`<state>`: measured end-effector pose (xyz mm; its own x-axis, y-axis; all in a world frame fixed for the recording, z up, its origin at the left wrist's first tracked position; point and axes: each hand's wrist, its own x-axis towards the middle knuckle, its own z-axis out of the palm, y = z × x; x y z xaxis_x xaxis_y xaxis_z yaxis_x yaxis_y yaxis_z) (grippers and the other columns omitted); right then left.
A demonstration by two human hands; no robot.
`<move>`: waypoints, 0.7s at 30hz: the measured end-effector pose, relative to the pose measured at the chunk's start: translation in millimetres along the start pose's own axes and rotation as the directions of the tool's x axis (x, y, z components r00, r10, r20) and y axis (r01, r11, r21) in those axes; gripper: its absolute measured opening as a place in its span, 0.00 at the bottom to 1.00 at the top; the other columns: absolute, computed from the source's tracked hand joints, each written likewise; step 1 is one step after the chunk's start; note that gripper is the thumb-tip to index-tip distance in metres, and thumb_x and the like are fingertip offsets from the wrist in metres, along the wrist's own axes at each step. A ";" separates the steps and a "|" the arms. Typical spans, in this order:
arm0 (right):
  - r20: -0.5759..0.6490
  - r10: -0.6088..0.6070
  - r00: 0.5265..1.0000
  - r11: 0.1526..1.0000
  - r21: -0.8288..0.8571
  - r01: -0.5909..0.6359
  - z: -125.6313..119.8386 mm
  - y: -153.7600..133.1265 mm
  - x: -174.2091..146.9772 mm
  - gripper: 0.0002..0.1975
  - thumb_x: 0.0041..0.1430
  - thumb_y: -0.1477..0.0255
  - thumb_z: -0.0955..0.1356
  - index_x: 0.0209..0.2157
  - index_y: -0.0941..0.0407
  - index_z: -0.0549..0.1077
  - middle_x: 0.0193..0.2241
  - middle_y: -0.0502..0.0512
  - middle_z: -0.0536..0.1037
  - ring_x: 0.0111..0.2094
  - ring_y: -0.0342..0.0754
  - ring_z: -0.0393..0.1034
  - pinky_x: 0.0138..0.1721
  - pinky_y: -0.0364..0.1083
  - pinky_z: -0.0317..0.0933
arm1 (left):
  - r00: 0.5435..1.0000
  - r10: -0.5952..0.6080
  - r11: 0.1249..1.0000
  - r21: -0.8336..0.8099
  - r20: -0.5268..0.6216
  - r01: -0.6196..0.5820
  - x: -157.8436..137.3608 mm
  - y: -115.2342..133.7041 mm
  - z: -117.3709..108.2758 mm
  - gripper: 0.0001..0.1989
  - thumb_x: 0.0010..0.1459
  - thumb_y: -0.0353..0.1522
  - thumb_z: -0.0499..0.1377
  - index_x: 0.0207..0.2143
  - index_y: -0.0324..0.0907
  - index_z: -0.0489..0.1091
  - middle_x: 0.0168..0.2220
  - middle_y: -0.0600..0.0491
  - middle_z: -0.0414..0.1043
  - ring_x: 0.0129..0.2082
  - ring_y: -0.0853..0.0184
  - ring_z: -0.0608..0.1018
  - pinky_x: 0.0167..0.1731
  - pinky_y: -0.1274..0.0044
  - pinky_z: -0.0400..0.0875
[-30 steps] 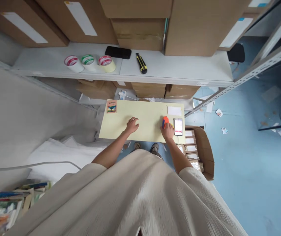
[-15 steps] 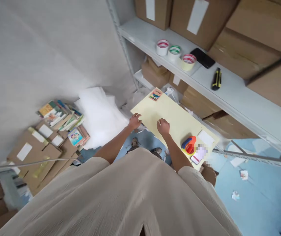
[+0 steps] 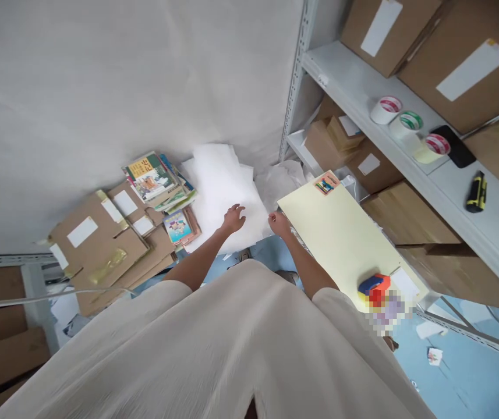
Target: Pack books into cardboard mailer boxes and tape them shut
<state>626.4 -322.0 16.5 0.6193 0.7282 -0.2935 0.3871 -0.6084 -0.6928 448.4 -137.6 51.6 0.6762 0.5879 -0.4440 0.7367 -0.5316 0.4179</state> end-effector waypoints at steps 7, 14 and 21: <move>0.026 0.016 1.000 0.998 0.059 -0.018 60.7 -69.6 63.2 0.13 0.62 0.69 0.73 0.49 0.51 0.81 0.47 0.57 0.83 0.47 0.54 0.78 0.60 0.54 0.73 | 1.000 0.012 1.000 -0.007 -0.028 -0.013 4.1 -74.9 -32.8 0.31 0.74 0.33 0.59 0.77 0.46 0.70 0.84 0.39 0.58 0.83 0.42 0.63 0.79 0.49 0.64; -0.010 0.176 0.984 0.979 0.102 -0.174 85.9 -91.5 100.6 0.16 0.54 0.64 0.76 0.44 0.52 0.78 0.46 0.57 0.81 0.46 0.55 0.77 0.56 0.53 0.74 | 0.998 0.045 0.999 0.004 0.045 -0.045 3.3 -103.9 -32.4 0.33 0.73 0.31 0.58 0.78 0.47 0.67 0.86 0.41 0.54 0.84 0.44 0.60 0.81 0.48 0.59; -0.020 0.245 0.969 0.959 0.148 -0.240 97.1 -93.8 103.8 0.23 0.50 0.62 0.77 0.48 0.52 0.77 0.45 0.54 0.80 0.44 0.53 0.77 0.50 0.52 0.74 | 0.997 0.060 0.998 0.005 0.051 -0.061 4.7 -106.3 -30.3 0.32 0.74 0.31 0.57 0.79 0.47 0.67 0.86 0.42 0.55 0.84 0.44 0.62 0.79 0.49 0.63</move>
<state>588.1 -158.7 -12.9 0.7091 0.5502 -0.4410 0.1216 -0.7114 -0.6922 373.0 -59.9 29.2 0.7189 0.5227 -0.4582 0.6945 -0.5693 0.4400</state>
